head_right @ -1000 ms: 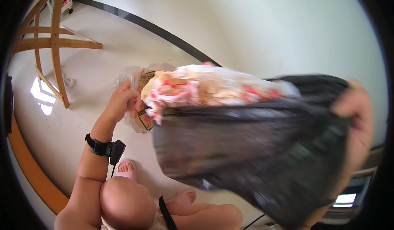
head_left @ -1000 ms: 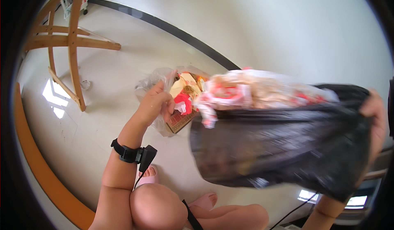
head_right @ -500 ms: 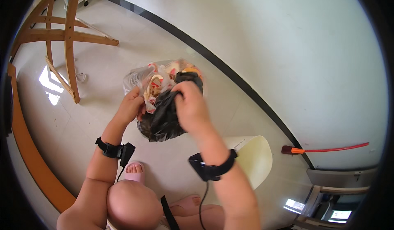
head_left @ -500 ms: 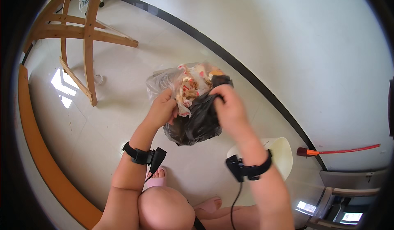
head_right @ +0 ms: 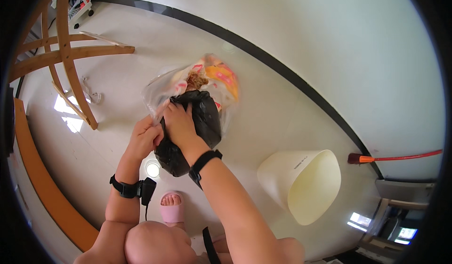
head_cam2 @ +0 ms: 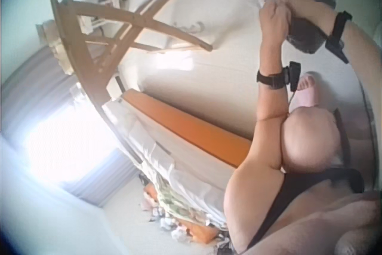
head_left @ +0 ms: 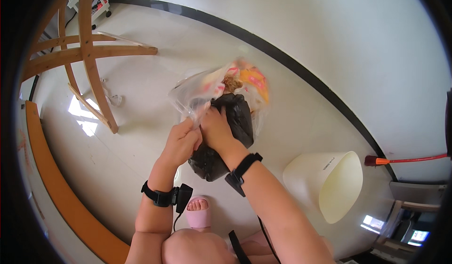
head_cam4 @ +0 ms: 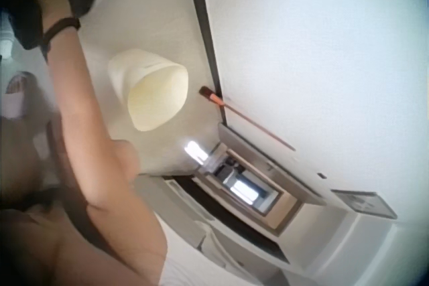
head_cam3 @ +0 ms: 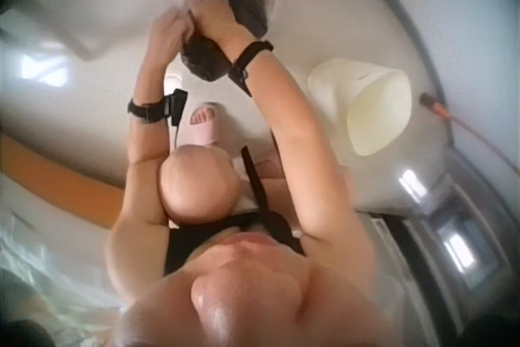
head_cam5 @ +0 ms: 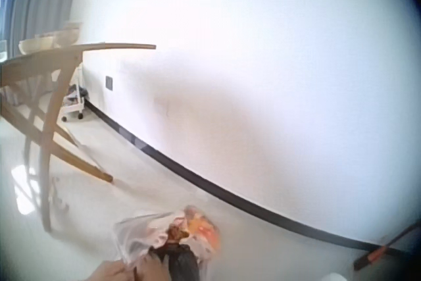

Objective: The person picks up food packaging from a table, puts it into a plastic bag, clears trash from a small bin into the same bag, and ties the bag closed.

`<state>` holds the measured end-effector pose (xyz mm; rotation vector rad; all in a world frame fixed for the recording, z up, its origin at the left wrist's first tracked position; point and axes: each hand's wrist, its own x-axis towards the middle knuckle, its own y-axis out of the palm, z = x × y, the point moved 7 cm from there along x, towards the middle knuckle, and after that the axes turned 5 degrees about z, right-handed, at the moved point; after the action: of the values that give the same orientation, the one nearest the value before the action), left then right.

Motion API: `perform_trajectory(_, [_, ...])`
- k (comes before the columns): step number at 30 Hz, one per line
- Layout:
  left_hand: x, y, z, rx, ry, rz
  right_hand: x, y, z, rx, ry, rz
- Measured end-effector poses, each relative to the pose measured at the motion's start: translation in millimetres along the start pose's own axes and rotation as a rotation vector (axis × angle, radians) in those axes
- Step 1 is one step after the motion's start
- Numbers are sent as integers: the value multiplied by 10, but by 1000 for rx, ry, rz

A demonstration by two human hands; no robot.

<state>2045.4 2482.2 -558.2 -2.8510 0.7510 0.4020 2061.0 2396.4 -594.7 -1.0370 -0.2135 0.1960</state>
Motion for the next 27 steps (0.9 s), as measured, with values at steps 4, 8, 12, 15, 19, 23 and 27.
perform_trajectory(4, [-47,32,-21,-123,-34,136,304,242,-350,44,127,245])
perform_trajectory(8, [-74,194,32,408,-77,257,437,358,-720,261,319,319])
perform_trajectory(12, [17,528,44,756,119,260,565,407,-1097,247,237,156])
perform_trajectory(15, [118,613,182,975,90,128,646,323,-970,231,201,131])
perform_trajectory(19, [294,454,292,1002,5,-184,532,32,-861,343,52,14])
perform_trajectory(23, [460,405,411,1025,-101,-161,377,-258,-812,256,-33,175])
perform_trajectory(27, [500,313,457,1016,-157,-222,-21,-746,-571,88,4,-2])
